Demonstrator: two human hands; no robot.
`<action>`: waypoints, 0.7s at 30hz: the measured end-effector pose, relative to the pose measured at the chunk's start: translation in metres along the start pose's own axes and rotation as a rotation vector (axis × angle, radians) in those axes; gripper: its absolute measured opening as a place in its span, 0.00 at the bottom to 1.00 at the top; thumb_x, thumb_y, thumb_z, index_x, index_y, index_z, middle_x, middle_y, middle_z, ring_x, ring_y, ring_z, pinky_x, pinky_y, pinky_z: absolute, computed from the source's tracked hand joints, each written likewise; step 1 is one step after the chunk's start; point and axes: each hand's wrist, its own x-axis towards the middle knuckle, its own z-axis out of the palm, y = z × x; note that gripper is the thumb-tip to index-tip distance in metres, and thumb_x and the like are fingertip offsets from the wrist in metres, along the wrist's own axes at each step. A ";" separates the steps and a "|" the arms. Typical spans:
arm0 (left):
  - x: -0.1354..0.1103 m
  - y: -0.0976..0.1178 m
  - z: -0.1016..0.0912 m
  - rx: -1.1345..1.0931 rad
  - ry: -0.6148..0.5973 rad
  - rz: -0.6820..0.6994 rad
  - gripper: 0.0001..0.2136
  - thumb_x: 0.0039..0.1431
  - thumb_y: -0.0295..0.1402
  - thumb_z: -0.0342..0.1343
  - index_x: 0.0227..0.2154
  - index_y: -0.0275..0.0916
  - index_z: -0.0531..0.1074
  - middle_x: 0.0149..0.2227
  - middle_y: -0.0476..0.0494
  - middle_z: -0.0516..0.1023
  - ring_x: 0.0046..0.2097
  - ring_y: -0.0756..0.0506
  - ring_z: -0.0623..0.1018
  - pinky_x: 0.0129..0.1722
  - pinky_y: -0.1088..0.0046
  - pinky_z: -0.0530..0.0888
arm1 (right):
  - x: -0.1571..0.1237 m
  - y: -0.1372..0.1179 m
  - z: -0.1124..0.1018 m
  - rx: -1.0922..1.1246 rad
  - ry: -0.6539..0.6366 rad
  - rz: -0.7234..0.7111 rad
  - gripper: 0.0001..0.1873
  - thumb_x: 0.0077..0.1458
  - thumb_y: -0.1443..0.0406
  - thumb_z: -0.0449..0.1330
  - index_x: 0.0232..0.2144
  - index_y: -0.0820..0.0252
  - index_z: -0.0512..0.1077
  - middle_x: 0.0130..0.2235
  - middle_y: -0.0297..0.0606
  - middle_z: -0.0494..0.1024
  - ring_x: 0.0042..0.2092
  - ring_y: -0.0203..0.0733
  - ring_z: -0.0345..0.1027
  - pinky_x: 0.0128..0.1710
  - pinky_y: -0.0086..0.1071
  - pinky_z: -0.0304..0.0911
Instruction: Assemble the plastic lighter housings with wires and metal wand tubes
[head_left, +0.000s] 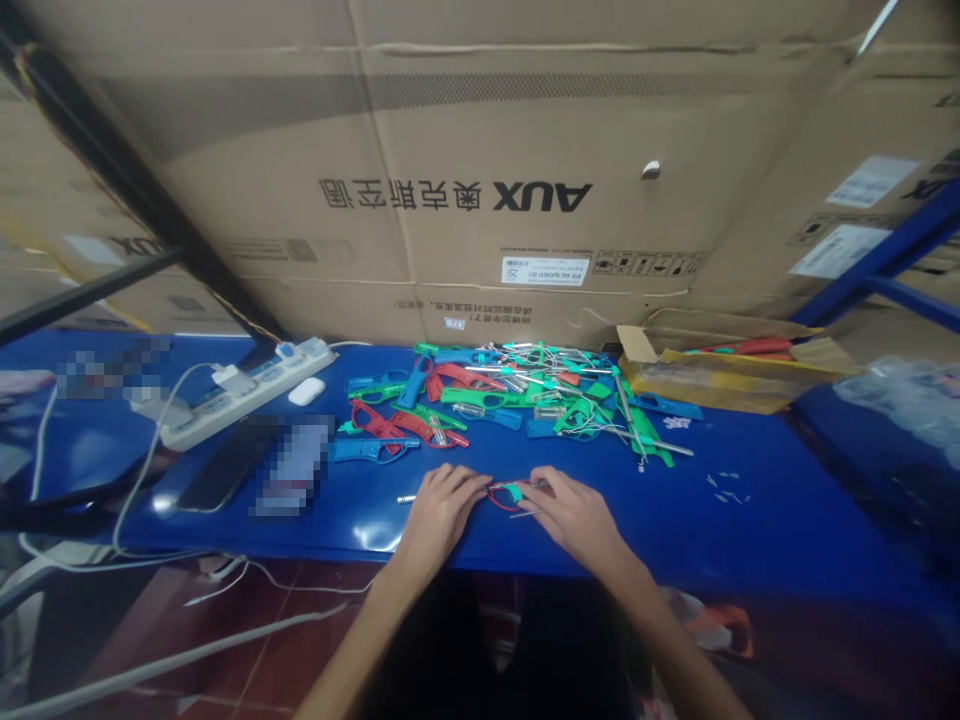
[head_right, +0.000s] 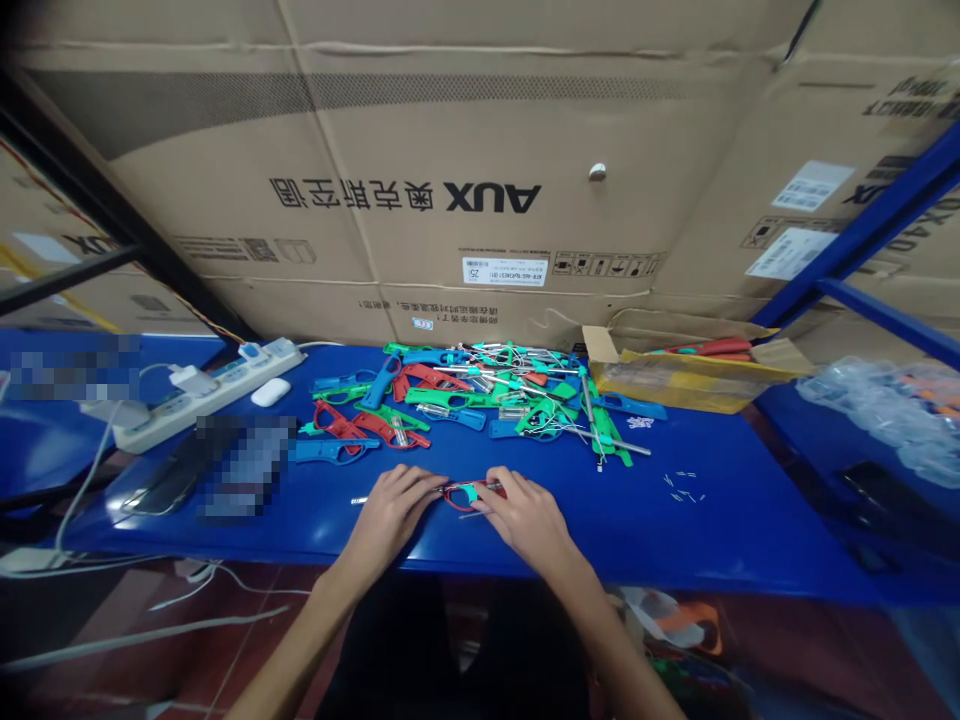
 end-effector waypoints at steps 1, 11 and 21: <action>-0.001 0.000 0.000 0.022 -0.006 0.012 0.11 0.73 0.31 0.49 0.49 0.43 0.75 0.43 0.45 0.79 0.41 0.45 0.72 0.41 0.66 0.66 | 0.000 0.000 0.000 0.005 0.000 0.003 0.12 0.69 0.61 0.55 0.48 0.53 0.76 0.42 0.39 0.78 0.36 0.37 0.72 0.34 0.28 0.64; -0.002 0.003 -0.003 0.145 -0.103 0.087 0.11 0.70 0.24 0.48 0.48 0.37 0.73 0.44 0.41 0.76 0.43 0.41 0.69 0.42 0.64 0.67 | 0.000 -0.001 -0.002 0.033 -0.005 0.022 0.14 0.70 0.61 0.52 0.49 0.53 0.76 0.42 0.40 0.78 0.38 0.37 0.74 0.36 0.29 0.66; 0.004 -0.011 -0.008 0.109 -0.188 0.172 0.12 0.70 0.24 0.46 0.51 0.40 0.70 0.50 0.41 0.75 0.47 0.42 0.71 0.45 0.64 0.67 | 0.000 0.000 -0.001 0.024 0.006 0.026 0.14 0.70 0.62 0.53 0.50 0.53 0.76 0.43 0.40 0.78 0.38 0.38 0.74 0.36 0.29 0.66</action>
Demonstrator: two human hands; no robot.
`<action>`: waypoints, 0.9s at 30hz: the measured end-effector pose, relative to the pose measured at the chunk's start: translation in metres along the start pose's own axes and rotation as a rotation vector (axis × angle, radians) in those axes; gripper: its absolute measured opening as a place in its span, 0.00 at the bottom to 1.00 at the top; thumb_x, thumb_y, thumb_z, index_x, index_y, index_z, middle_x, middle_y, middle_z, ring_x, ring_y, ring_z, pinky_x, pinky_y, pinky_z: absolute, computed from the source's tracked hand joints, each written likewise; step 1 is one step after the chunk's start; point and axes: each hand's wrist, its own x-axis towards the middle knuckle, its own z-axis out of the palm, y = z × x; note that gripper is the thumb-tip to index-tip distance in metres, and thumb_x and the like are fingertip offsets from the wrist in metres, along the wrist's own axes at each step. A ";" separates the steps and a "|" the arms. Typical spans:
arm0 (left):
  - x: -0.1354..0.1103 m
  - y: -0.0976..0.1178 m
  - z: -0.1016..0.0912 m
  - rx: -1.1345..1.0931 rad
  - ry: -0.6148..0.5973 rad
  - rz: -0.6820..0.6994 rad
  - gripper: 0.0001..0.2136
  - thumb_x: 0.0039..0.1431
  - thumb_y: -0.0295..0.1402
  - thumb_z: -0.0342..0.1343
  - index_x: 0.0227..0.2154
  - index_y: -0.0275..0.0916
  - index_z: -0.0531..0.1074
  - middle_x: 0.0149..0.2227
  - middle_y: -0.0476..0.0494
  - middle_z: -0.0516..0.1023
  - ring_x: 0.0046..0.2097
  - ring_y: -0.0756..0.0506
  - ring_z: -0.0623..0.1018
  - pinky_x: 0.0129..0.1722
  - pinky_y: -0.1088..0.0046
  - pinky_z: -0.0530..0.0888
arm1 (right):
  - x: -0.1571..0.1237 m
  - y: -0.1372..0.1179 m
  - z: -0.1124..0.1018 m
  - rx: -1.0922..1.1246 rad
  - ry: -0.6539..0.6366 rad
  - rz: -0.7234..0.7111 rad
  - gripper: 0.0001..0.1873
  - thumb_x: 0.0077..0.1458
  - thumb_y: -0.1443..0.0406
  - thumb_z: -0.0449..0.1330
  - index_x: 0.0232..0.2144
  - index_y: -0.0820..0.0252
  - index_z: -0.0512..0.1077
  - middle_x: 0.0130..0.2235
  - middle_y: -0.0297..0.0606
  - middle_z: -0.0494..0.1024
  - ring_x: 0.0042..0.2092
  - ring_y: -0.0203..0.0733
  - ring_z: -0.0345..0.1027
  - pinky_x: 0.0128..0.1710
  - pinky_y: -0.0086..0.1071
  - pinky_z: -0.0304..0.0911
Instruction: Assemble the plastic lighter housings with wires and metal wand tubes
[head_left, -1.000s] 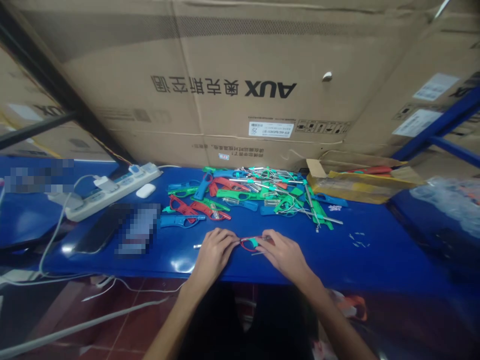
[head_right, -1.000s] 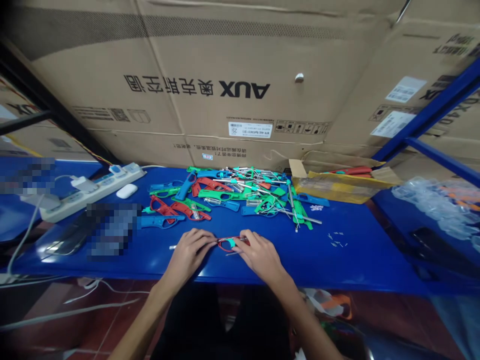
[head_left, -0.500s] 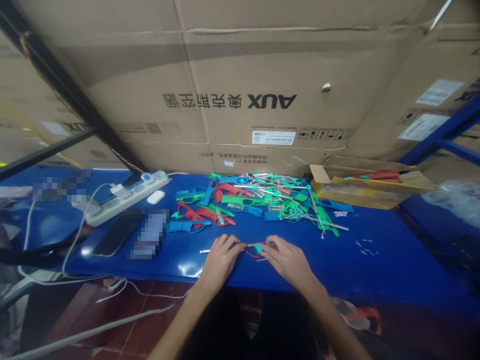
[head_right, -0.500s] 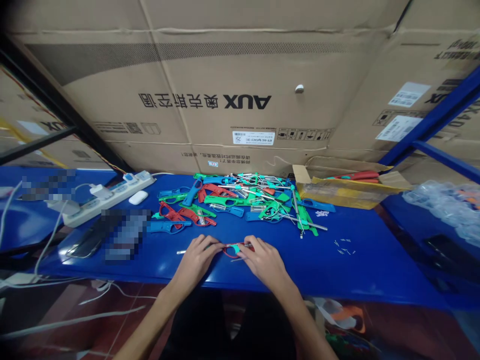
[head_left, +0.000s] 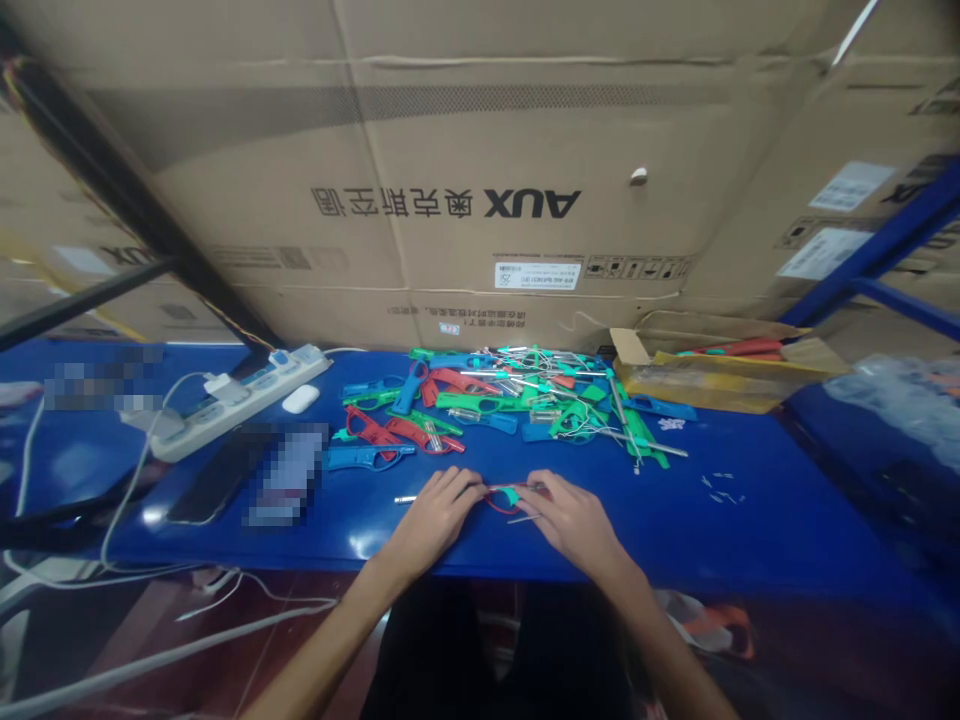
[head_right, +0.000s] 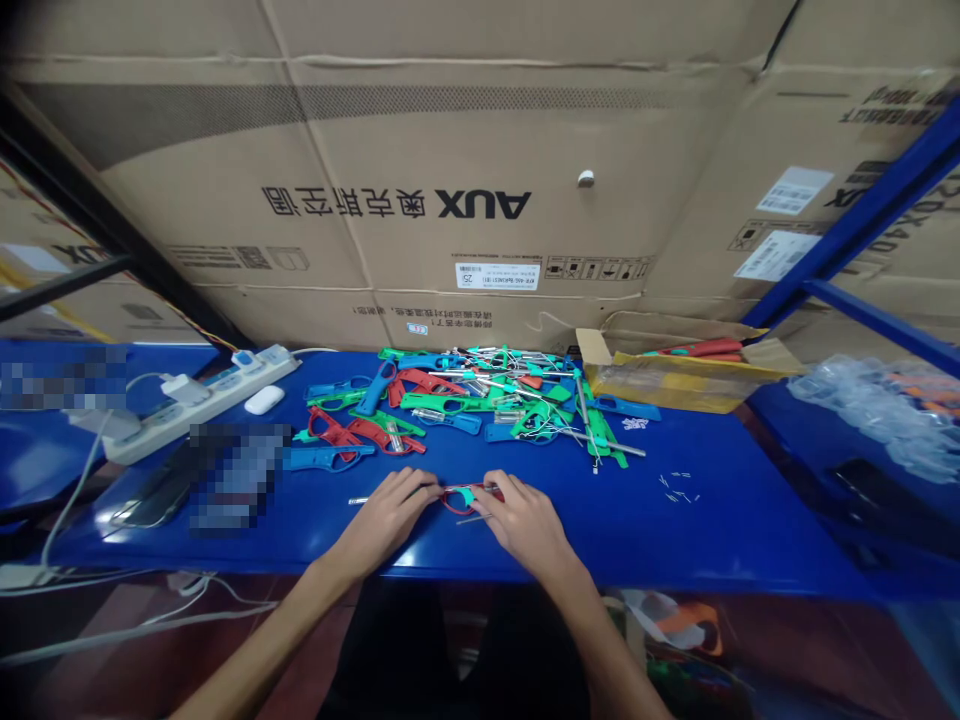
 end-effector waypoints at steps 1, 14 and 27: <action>0.000 0.000 0.001 -0.004 0.001 -0.001 0.12 0.70 0.23 0.46 0.51 0.40 0.70 0.50 0.41 0.75 0.46 0.42 0.72 0.45 0.64 0.67 | 0.000 0.000 0.000 -0.001 0.004 0.000 0.14 0.70 0.62 0.53 0.50 0.54 0.76 0.43 0.40 0.78 0.38 0.38 0.74 0.36 0.29 0.67; 0.001 0.003 0.003 -0.057 0.057 -0.039 0.14 0.68 0.20 0.47 0.48 0.41 0.72 0.46 0.41 0.75 0.44 0.43 0.72 0.44 0.64 0.69 | -0.001 0.000 0.001 0.048 -0.012 0.027 0.14 0.69 0.61 0.53 0.51 0.54 0.76 0.44 0.40 0.78 0.40 0.38 0.75 0.36 0.29 0.69; 0.001 0.007 -0.001 -0.047 0.129 -0.013 0.11 0.73 0.29 0.47 0.44 0.40 0.75 0.46 0.43 0.79 0.43 0.46 0.73 0.41 0.67 0.67 | -0.003 0.006 0.002 -0.026 0.344 0.345 0.15 0.69 0.62 0.53 0.49 0.55 0.77 0.40 0.40 0.80 0.34 0.36 0.76 0.28 0.27 0.63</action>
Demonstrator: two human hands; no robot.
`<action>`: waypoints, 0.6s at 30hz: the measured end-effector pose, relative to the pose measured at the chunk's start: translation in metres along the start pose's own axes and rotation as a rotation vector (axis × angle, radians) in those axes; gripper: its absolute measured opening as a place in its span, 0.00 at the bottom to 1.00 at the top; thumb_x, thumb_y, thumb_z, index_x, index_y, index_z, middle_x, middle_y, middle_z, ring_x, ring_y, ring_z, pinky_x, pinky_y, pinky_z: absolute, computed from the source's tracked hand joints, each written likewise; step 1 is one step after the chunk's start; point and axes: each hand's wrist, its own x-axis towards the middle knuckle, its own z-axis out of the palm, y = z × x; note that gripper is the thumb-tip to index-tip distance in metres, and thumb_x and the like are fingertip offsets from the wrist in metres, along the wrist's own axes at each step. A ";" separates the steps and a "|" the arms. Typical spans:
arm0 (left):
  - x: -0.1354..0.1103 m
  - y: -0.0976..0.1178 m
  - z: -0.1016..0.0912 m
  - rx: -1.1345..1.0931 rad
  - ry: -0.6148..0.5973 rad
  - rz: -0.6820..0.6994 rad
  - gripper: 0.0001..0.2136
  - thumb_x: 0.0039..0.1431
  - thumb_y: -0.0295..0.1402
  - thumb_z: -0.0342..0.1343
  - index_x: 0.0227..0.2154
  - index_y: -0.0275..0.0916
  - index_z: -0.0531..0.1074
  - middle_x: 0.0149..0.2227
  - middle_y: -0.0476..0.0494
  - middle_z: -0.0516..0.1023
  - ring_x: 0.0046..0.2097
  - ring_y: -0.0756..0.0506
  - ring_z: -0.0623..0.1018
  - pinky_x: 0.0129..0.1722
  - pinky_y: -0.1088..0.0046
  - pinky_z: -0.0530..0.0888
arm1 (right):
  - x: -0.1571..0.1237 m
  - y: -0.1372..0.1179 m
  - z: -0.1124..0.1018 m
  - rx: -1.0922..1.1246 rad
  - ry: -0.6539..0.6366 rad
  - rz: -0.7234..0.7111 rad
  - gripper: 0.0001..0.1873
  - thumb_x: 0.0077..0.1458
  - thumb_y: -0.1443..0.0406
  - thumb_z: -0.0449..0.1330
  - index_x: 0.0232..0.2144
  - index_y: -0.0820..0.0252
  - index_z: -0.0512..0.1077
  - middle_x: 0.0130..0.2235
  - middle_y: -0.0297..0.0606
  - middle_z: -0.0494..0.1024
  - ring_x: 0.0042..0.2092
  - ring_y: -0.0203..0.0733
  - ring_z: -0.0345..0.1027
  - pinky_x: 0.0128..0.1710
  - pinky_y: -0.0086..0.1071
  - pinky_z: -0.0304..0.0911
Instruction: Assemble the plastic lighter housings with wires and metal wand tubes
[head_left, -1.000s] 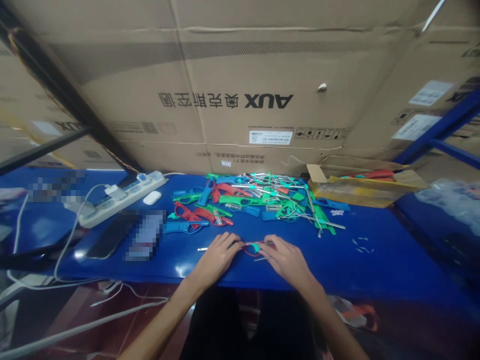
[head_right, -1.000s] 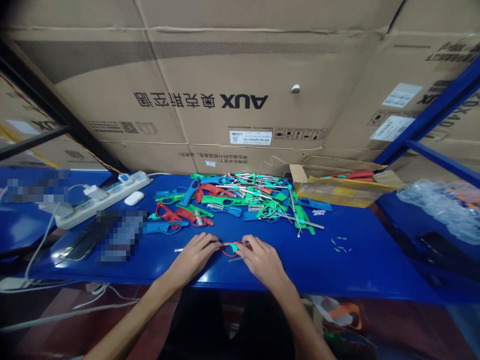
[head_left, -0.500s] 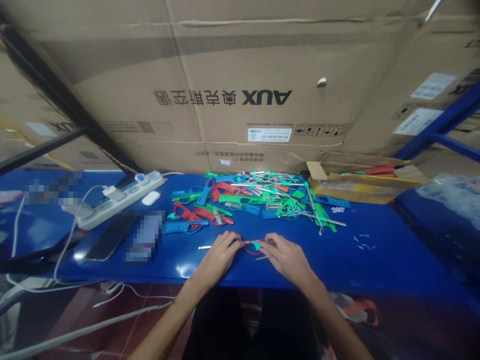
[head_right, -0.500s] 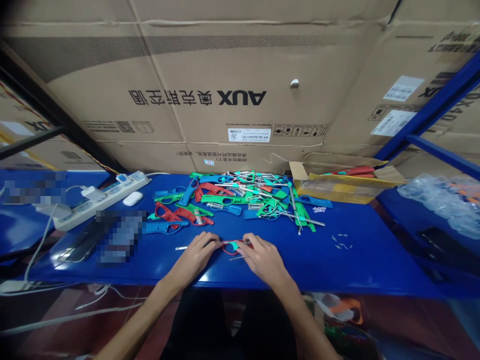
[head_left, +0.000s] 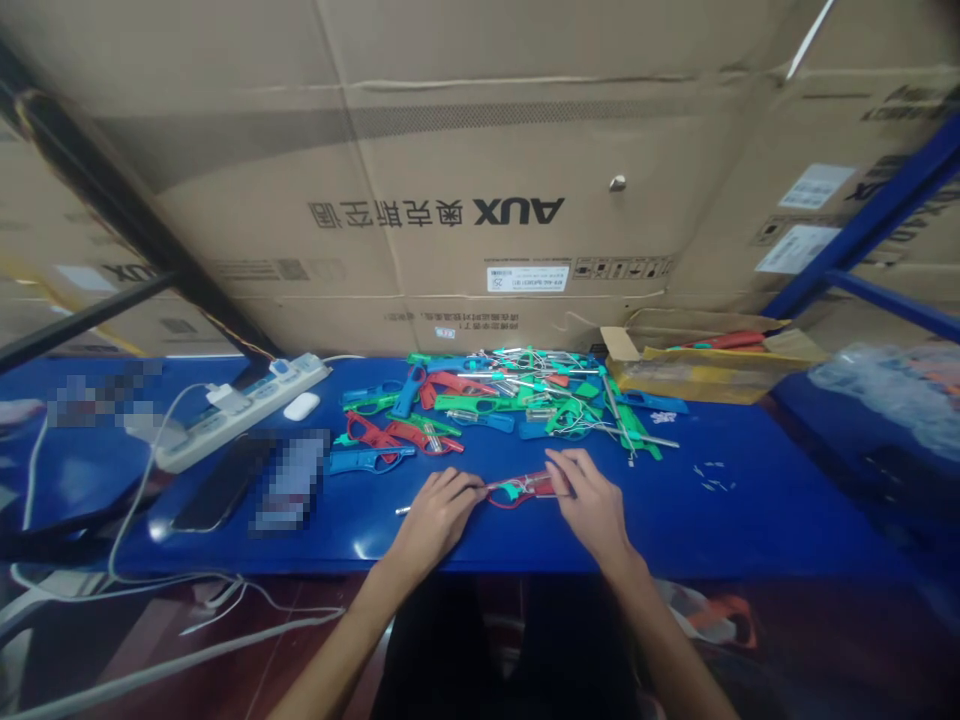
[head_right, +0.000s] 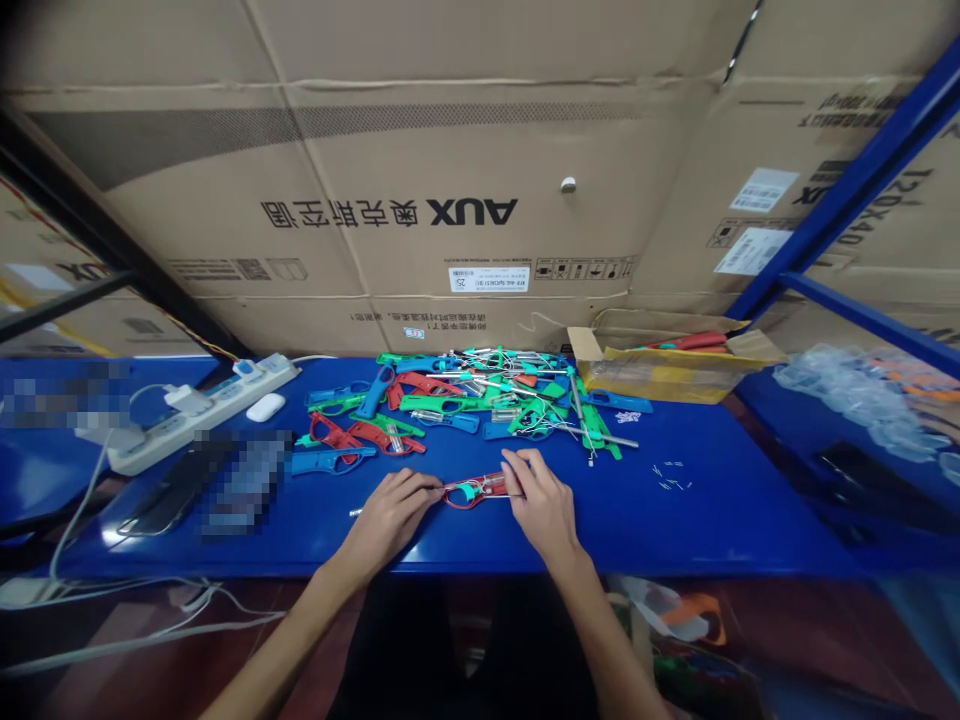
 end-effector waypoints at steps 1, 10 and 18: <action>-0.001 0.002 0.000 0.004 0.012 -0.004 0.11 0.73 0.30 0.48 0.43 0.40 0.76 0.45 0.44 0.80 0.43 0.46 0.74 0.41 0.67 0.67 | 0.002 0.000 -0.001 0.022 -0.006 0.012 0.15 0.69 0.62 0.52 0.49 0.55 0.77 0.40 0.39 0.80 0.34 0.36 0.76 0.28 0.28 0.63; -0.013 0.006 0.004 0.027 0.088 -0.052 0.10 0.70 0.26 0.51 0.45 0.42 0.77 0.46 0.45 0.81 0.46 0.44 0.74 0.44 0.63 0.67 | 0.060 0.006 -0.012 0.237 -0.132 -0.010 0.15 0.68 0.60 0.53 0.44 0.54 0.79 0.40 0.39 0.83 0.41 0.44 0.77 0.41 0.34 0.69; -0.016 0.010 0.008 0.058 0.125 -0.119 0.10 0.68 0.24 0.52 0.44 0.42 0.77 0.45 0.45 0.81 0.45 0.44 0.74 0.45 0.61 0.68 | 0.081 -0.016 0.026 0.144 -0.399 -0.120 0.12 0.66 0.62 0.57 0.44 0.54 0.80 0.42 0.38 0.82 0.41 0.42 0.78 0.40 0.32 0.69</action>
